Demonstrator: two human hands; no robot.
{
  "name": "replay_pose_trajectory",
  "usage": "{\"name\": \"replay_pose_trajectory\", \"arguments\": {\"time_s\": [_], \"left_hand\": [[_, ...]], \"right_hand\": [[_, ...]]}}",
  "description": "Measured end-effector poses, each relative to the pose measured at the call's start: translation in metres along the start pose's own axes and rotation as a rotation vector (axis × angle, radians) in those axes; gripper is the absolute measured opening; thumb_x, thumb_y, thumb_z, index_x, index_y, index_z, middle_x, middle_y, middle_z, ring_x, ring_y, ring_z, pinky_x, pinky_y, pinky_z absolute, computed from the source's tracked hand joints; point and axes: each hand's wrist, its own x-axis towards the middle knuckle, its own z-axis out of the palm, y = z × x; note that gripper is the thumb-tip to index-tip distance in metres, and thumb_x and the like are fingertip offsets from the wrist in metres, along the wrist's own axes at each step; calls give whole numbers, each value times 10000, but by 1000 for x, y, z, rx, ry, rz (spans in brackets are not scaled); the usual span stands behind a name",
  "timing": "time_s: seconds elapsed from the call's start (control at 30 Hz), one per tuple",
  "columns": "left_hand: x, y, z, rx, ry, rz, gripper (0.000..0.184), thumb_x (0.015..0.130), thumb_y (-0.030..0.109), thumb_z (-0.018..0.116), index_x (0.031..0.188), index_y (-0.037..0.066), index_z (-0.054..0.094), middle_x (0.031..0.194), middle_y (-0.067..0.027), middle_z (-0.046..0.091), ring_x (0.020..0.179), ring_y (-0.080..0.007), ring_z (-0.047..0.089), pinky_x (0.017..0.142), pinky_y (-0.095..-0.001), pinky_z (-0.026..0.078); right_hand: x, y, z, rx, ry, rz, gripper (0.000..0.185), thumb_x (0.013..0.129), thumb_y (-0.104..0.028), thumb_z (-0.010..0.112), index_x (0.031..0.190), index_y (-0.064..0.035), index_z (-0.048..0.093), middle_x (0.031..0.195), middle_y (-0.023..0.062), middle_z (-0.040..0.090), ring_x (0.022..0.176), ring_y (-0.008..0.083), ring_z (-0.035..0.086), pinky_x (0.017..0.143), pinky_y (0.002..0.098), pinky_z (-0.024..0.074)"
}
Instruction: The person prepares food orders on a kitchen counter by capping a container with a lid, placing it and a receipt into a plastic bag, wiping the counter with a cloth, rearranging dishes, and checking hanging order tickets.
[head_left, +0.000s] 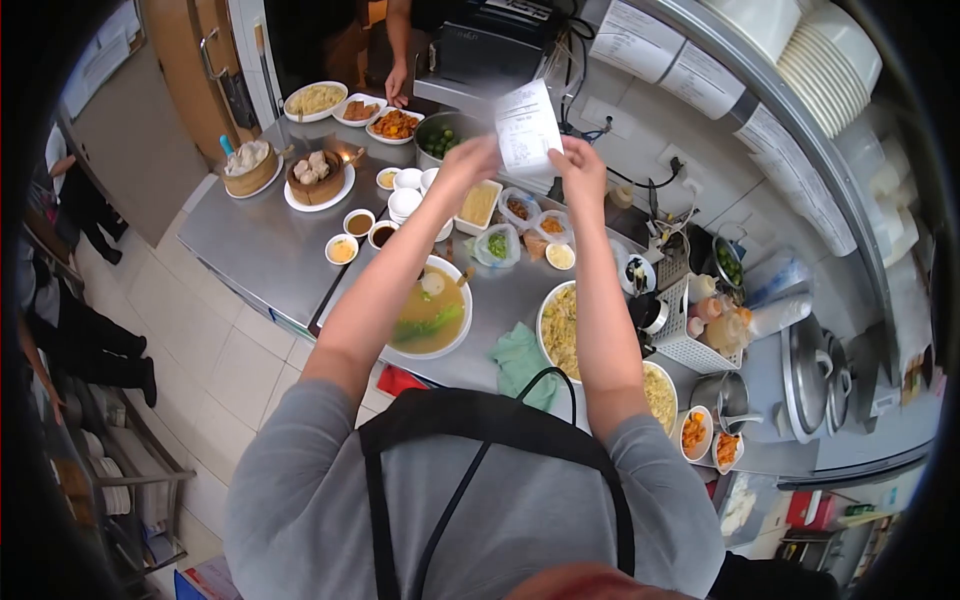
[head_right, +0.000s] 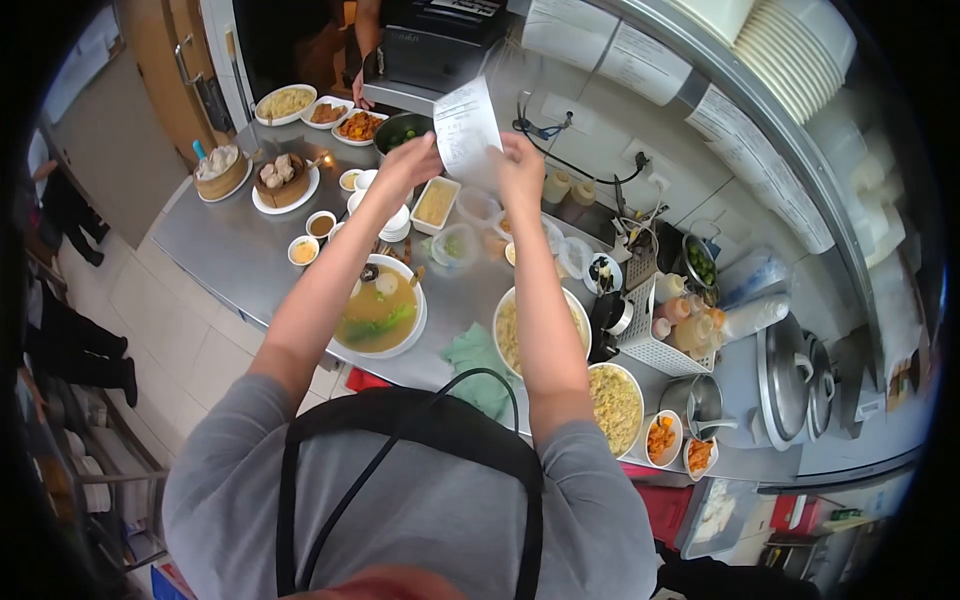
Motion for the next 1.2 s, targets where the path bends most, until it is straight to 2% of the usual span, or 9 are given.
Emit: {"name": "replay_pose_trajectory", "arguments": {"time_s": [0.03, 0.13, 0.23, 0.57, 0.83, 0.97, 1.03, 1.13, 1.2], "left_hand": [[18, -1, 1, -10, 4, -6, 362, 806, 206, 553, 1081, -24, 501, 964, -106, 569, 876, -174, 545, 779, -263, 418], [46, -1, 6, -196, -102, 25, 336, 802, 136, 542, 1096, -17, 491, 981, -105, 560, 877, -178, 540, 741, -275, 430], [42, 12, 15, -149, -167, 87, 318, 823, 11, 431, 1133, -56, 399, 1064, -123, 526, 970, -172, 523, 849, -276, 410], [27, 18, 12, -211, -279, 105, 326, 830, 19, 422, 1146, -59, 394, 1040, -125, 538, 938, -157, 540, 806, -271, 440], [20, 24, 8, -185, -174, 117, 330, 807, 9, 454, 1129, -57, 421, 1032, -116, 539, 923, -168, 535, 785, -268, 430], [14, 32, 0, -121, -166, 139, 345, 798, 20, 476, 1136, -35, 440, 1036, -113, 540, 920, -179, 535, 775, -275, 429], [-1, 50, -6, -66, -145, 190, 354, 805, 36, 481, 1150, -25, 430, 1052, -120, 536, 928, -183, 536, 779, -278, 430], [-26, 82, -31, 66, -58, 373, 410, 829, 118, 489, 1201, -6, 369, 1104, -151, 509, 966, -203, 529, 807, -290, 426], [-43, 100, -60, 159, 32, 427, 407, 830, 131, 493, 1195, -8, 380, 1091, -158, 516, 957, -209, 536, 791, -281, 434]], "right_hand": [[-14, -5, -3, 200, -25, 143, 226, 738, -44, 580, 947, 21, 526, 809, 67, 606, 727, 88, 544, 664, 195, 402], [-29, 1, -8, 280, -41, 194, 201, 752, -28, 564, 938, 30, 517, 816, 70, 606, 735, 92, 547, 681, 205, 403], [-36, 8, -12, 228, 1, 148, 200, 734, -44, 569, 922, 7, 522, 767, 72, 605, 669, 95, 542, 586, 220, 411], [-45, 4, -7, 219, -10, 170, 183, 735, -59, 575, 907, -15, 530, 773, 61, 602, 676, 84, 533, 581, 202, 402], [-53, -30, 1, 297, 3, 27, 416, 746, -1, 542, 1134, -38, 396, 825, 57, 545, 723, 103, 549, 634, 228, 433], [-51, -43, 9, 392, -54, -23, 419, 718, 33, 536, 1119, -64, 462, 861, 73, 568, 767, 125, 561, 652, 235, 437], [-35, -39, 14, -217, -149, -384, 341, 720, 62, 517, 1026, -79, 571, 914, 60, 567, 753, 112, 538, 654, 237, 418], [-12, -86, 28, -619, -88, -944, 410, 636, 114, 482, 947, -111, 624, 975, 62, 585, 777, 183, 560, 674, 261, 454], [28, -129, 33, -602, 79, -1378, 365, 597, 63, 522, 913, -92, 618, 995, 51, 592, 770, 179, 579, 608, 241, 493]]}}
